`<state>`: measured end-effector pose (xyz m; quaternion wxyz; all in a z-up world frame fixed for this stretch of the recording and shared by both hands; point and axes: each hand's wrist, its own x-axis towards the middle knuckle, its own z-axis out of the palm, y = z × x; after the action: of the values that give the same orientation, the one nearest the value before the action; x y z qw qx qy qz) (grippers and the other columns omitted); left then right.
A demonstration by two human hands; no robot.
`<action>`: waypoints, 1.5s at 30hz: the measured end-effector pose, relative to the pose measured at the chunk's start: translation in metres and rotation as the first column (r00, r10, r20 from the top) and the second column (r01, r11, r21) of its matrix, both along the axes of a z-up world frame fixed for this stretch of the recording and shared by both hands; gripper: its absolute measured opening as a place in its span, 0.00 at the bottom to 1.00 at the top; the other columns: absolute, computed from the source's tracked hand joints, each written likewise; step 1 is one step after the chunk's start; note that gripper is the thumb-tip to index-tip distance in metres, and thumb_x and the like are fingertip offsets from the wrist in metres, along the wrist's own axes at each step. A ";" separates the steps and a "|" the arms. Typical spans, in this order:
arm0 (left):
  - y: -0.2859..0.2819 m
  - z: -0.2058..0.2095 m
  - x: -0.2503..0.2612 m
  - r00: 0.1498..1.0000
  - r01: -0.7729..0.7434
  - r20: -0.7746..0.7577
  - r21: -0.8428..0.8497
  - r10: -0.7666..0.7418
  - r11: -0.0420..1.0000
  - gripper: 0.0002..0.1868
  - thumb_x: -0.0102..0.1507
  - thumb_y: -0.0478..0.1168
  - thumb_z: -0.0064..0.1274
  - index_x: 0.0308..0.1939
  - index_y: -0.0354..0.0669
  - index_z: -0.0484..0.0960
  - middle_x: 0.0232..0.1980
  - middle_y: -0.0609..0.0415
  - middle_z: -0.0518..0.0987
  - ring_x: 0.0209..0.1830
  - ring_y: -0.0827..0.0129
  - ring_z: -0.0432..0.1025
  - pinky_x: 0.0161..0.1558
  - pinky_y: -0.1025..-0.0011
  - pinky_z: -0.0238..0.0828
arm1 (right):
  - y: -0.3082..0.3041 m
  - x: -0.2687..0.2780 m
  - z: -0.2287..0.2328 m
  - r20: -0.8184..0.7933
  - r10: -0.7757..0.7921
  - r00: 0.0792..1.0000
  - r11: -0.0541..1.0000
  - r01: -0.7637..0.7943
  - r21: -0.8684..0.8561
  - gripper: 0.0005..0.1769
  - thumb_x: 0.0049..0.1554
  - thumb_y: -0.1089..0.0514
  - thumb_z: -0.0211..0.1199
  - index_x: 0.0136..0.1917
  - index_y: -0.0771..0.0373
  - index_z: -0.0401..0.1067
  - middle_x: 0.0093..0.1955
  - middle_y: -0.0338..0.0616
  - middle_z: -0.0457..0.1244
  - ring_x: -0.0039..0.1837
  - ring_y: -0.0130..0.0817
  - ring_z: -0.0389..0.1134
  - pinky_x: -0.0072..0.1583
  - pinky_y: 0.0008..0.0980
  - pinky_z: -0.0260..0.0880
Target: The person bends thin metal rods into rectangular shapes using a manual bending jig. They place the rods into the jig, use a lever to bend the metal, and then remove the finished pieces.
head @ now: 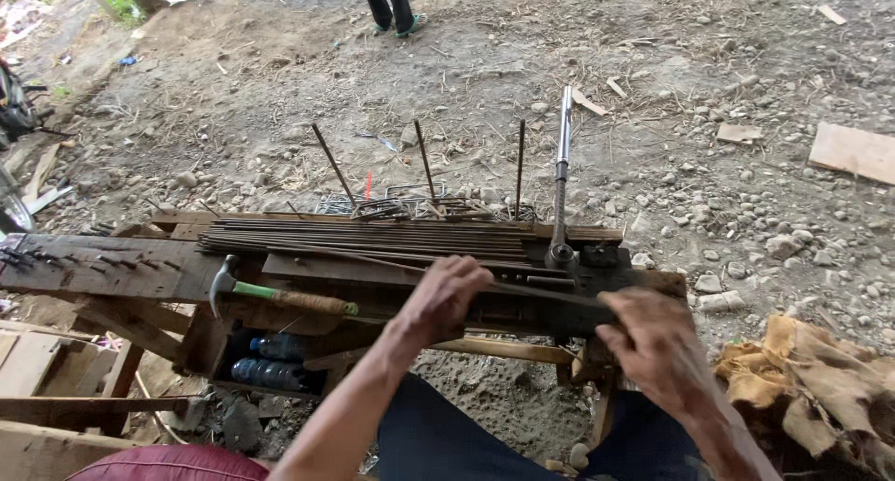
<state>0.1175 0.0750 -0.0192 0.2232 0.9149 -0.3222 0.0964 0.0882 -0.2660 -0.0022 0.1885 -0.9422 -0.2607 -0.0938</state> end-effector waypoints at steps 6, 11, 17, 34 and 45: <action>-0.018 0.003 -0.039 0.975 -0.044 0.216 -0.027 0.049 0.999 0.08 0.66 0.43 0.51 0.47 0.49 0.76 0.50 0.52 0.73 0.54 0.50 0.65 0.56 0.51 0.55 | -0.038 -0.048 -0.092 -0.392 -0.193 0.900 0.925 0.301 0.234 0.12 0.56 0.45 0.58 0.46 0.48 0.78 0.44 0.29 0.74 0.47 0.25 0.74 0.52 0.27 0.69; -0.021 0.009 -0.073 0.891 -0.284 0.298 -0.225 0.343 0.932 0.18 0.64 0.43 0.56 0.58 0.49 0.75 0.57 0.53 0.74 0.66 0.53 0.65 0.64 0.54 0.58 | -0.098 -0.083 -0.087 -0.498 -0.592 0.634 0.672 0.729 0.129 0.15 0.61 0.42 0.54 0.46 0.50 0.76 0.37 0.43 0.68 0.44 0.37 0.67 0.51 0.35 0.64; -0.062 -0.053 -0.083 0.919 -0.380 -0.223 -0.272 0.326 0.884 0.12 0.60 0.37 0.57 0.48 0.51 0.84 0.50 0.57 0.81 0.53 0.64 0.71 0.56 0.62 0.62 | -0.090 -0.035 -0.035 -0.411 -0.553 0.725 0.548 0.688 0.476 0.15 0.68 0.51 0.45 0.59 0.59 0.69 0.35 0.41 0.60 0.32 0.30 0.56 0.34 0.31 0.58; -0.122 -0.055 -0.133 0.316 -0.566 -0.947 -0.237 -0.058 0.790 0.19 0.68 0.46 0.46 0.62 0.50 0.75 0.62 0.57 0.76 0.61 0.65 0.73 0.60 0.65 0.74 | -0.075 -0.025 -0.093 -0.922 0.075 0.379 0.448 0.814 0.371 0.15 0.68 0.58 0.48 0.52 0.71 0.72 0.31 0.41 0.54 0.28 0.29 0.50 0.25 0.24 0.46; -0.167 0.004 -0.160 0.029 -0.771 -0.863 -0.341 -0.505 0.538 0.09 0.72 0.41 0.51 0.39 0.41 0.74 0.30 0.49 0.78 0.25 0.67 0.69 0.33 0.72 0.67 | 0.008 -0.069 -0.101 -0.622 0.660 0.422 -0.145 0.883 0.446 0.09 0.66 0.58 0.50 0.50 0.65 0.68 0.32 0.43 0.57 0.34 0.35 0.57 0.38 0.32 0.61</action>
<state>-0.0420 -0.0918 -0.0155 0.7564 0.5016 0.1332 -0.3980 0.0188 -0.2581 -0.1036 0.8976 -0.3199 0.1962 0.2314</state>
